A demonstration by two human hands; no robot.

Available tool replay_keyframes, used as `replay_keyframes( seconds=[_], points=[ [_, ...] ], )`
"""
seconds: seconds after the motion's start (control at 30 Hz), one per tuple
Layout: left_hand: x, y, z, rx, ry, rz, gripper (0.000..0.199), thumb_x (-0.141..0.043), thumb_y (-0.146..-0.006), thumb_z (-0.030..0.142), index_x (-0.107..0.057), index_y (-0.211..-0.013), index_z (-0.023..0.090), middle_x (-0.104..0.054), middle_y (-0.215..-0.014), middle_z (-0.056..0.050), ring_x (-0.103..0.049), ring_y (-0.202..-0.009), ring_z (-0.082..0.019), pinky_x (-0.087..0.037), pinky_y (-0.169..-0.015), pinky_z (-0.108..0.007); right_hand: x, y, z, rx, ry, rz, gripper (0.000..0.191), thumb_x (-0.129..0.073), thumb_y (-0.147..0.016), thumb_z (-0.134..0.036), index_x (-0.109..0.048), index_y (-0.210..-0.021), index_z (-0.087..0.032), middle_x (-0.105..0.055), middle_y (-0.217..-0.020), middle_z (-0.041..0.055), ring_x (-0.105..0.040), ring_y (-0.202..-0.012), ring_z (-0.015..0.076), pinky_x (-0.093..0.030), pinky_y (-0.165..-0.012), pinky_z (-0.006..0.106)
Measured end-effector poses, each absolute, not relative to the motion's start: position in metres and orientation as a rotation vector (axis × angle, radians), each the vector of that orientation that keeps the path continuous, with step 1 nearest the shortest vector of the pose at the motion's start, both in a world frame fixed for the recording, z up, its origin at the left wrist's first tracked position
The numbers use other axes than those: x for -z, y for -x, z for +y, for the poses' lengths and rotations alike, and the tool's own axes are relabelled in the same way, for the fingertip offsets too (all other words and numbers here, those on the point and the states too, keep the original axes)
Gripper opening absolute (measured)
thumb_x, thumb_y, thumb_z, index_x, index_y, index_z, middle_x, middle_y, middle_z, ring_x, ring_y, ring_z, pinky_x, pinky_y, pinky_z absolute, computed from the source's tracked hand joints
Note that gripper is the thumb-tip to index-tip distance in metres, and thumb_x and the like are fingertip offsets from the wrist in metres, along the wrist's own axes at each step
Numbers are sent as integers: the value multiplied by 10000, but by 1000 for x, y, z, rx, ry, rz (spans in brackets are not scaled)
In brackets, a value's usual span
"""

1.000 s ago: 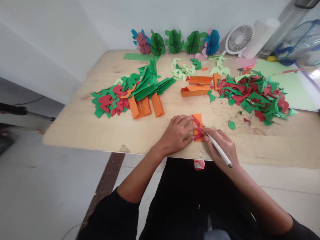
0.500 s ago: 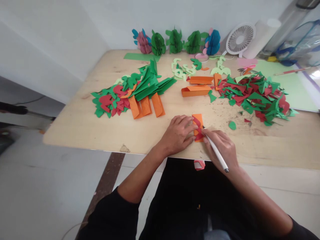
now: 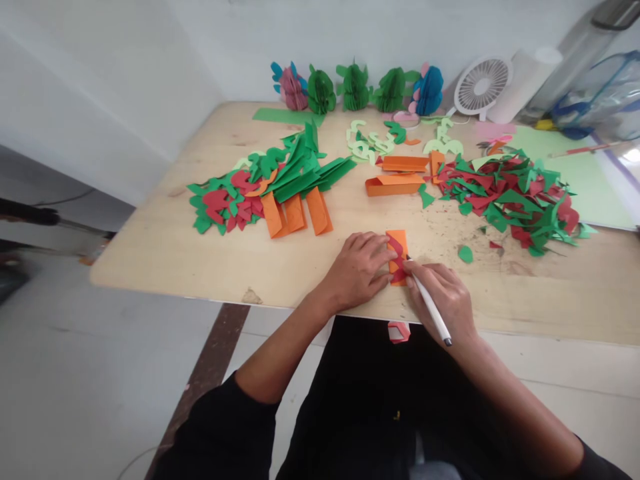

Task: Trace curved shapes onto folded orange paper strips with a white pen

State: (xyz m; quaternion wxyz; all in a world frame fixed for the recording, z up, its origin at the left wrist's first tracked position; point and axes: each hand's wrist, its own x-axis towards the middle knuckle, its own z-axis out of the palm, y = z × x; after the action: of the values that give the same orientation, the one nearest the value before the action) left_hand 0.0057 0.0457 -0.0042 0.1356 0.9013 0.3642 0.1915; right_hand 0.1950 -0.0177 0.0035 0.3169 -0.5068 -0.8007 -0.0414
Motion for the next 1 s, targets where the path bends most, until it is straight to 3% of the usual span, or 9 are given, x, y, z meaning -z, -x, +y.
replay_keyframes(
  seconds=[0.43, 1.0],
  points=[
    [1, -5, 47, -520, -2630, 1075, 303, -473, -938, 251, -617, -1198, 192, -555, -1383, -99, -456, -1300, -279, -351, -1109, -481, -2, -195, -18, 93, 1343, -2104, 186, -527, -954, -169, -669, -1068, -132, -757, -895, 84, -683, -835, 199, -505, -759, 315],
    [0, -8, 46, -566, -2597, 1088, 292, -566, -918, 344, -631, -1144, 171, -572, -1361, -106, -459, -1291, -288, -360, -1110, -467, -3, -195, -18, 74, 1350, -2110, 195, -515, -961, -174, -662, -1083, -132, -749, -873, 82, -670, -828, 197, -503, -772, 318]
  ],
)
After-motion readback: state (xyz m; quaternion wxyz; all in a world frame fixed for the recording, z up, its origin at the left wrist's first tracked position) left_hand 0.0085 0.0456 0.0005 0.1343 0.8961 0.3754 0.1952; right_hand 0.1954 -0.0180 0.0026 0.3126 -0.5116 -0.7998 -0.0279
